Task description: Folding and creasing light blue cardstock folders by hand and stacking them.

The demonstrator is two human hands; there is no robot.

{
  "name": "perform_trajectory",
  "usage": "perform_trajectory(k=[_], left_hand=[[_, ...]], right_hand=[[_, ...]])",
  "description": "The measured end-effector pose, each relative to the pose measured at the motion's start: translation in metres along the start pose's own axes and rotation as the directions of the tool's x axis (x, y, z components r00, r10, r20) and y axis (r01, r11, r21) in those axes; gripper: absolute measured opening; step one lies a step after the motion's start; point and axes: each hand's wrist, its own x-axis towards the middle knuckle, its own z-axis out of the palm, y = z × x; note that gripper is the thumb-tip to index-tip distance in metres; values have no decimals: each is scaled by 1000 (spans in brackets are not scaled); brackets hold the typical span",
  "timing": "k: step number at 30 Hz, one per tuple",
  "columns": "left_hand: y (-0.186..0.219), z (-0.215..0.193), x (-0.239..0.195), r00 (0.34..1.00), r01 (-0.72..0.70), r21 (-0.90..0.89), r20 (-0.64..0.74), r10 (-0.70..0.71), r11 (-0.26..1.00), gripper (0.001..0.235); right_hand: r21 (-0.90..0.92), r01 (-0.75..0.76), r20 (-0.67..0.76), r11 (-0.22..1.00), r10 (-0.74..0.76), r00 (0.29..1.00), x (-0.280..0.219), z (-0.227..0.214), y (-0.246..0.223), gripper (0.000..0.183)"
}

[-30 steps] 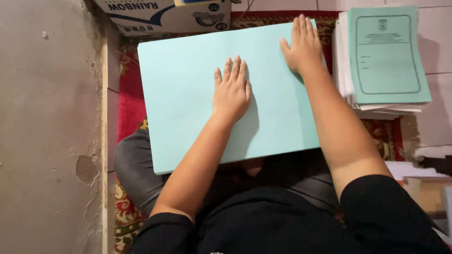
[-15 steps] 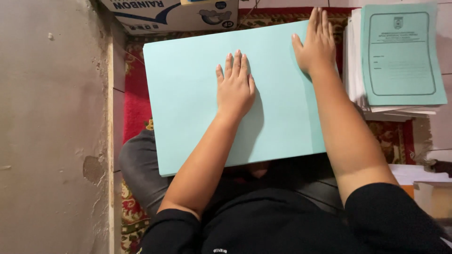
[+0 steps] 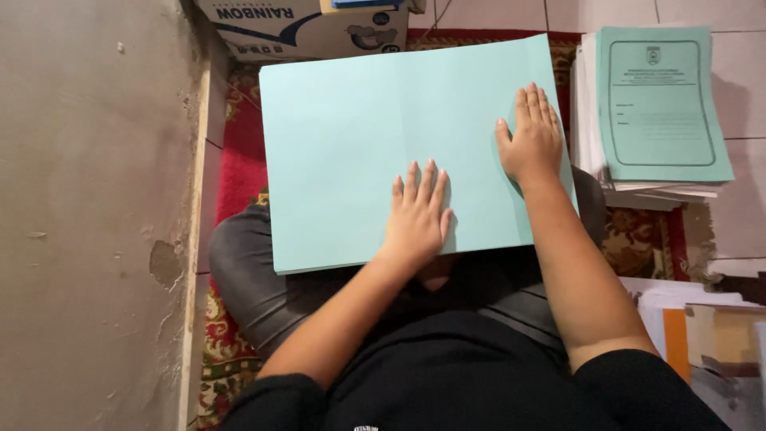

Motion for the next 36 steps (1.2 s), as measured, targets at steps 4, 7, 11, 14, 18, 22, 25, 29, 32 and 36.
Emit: perform_trajectory(k=[4,7,11,14,18,22,25,29,32,36], left_hand=[[-11,3,23,997,38,-18,63,-37,999,67],[-39,9,83,989,126,5,71,-126,992,68],[-79,25,173,965,261,71,2,-262,963,70],[-99,29,215,940,339,64,-62,-335,939,69],[-95,17,214,930,358,21,-101,-354,933,66],[-71,17,175,951,275,21,-153,-269,961,64],[-32,18,138,976,138,-8,-171,-137,990,64],[2,22,106,985,-33,-21,-170,29,999,69],[-4,18,118,993,41,-60,-112,-47,997,71],[-20,8,144,976,215,-20,-25,-216,976,76]], right_hand=[[6,48,-57,999,-48,997,3,14,11,68],[0,53,-76,999,-53,996,3,16,12,68],[-23,74,-169,997,-77,983,1,14,9,64],[-13,83,-194,997,-83,977,5,6,1,62],[16,71,-178,997,-67,982,6,4,-1,62],[26,65,-181,998,-59,982,8,8,1,62],[23,57,-207,998,-51,977,10,10,4,60],[23,78,-231,997,-71,970,3,16,5,60],[8,102,-255,995,-96,962,-8,22,10,61],[-20,113,-190,993,-115,975,-49,13,8,68]])
